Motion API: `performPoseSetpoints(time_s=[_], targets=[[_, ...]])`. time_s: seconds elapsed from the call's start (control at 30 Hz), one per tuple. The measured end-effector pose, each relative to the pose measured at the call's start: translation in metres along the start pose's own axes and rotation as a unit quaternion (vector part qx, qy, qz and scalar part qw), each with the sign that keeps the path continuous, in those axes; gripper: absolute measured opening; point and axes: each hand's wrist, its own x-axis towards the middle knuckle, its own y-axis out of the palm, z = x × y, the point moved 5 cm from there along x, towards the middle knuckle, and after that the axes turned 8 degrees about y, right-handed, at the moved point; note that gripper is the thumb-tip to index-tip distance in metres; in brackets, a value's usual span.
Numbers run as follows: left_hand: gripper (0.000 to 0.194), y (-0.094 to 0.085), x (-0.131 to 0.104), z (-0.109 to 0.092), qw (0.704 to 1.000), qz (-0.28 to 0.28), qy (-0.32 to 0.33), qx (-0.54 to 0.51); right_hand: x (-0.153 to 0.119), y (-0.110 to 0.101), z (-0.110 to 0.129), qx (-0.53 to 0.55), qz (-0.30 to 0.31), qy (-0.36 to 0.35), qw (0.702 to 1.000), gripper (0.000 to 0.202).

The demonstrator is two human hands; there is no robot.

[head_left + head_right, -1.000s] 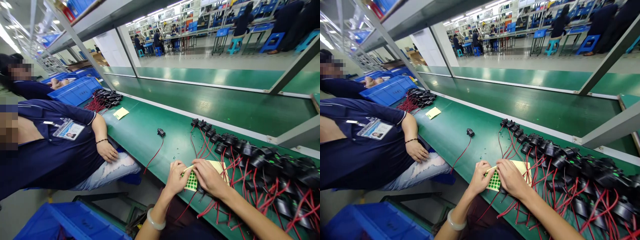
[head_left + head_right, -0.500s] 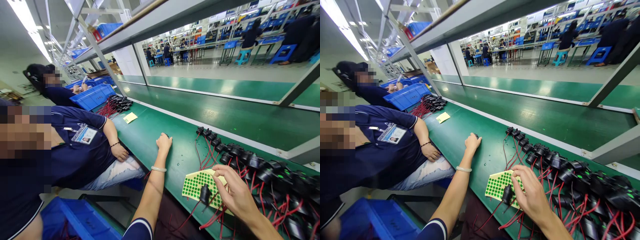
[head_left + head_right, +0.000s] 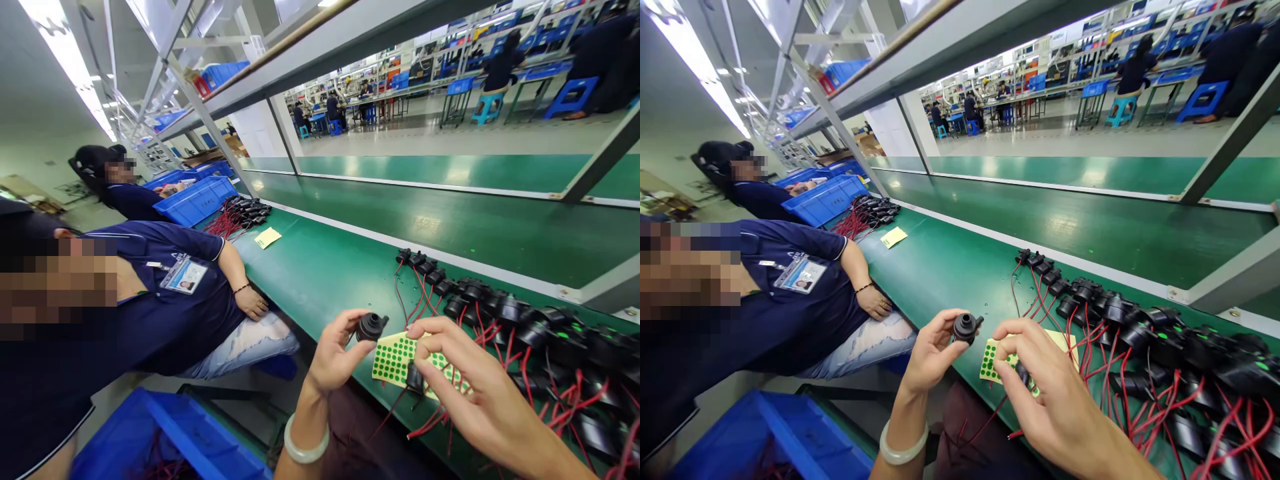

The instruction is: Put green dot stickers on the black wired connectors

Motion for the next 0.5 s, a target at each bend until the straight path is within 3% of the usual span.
performPoseSetpoints(time_s=[0.2,0.5], targets=[[0.038,0.016,-0.023,-0.017,0.991,0.073,0.032,-0.104,0.000,0.000,0.024,-0.032,0.045,-0.031,0.998,0.012],[0.042,0.021,-0.030,-0.026,0.987,0.097,0.036,-0.127,-0.005,0.002,0.030,-0.073,0.043,-0.055,0.995,0.011]])
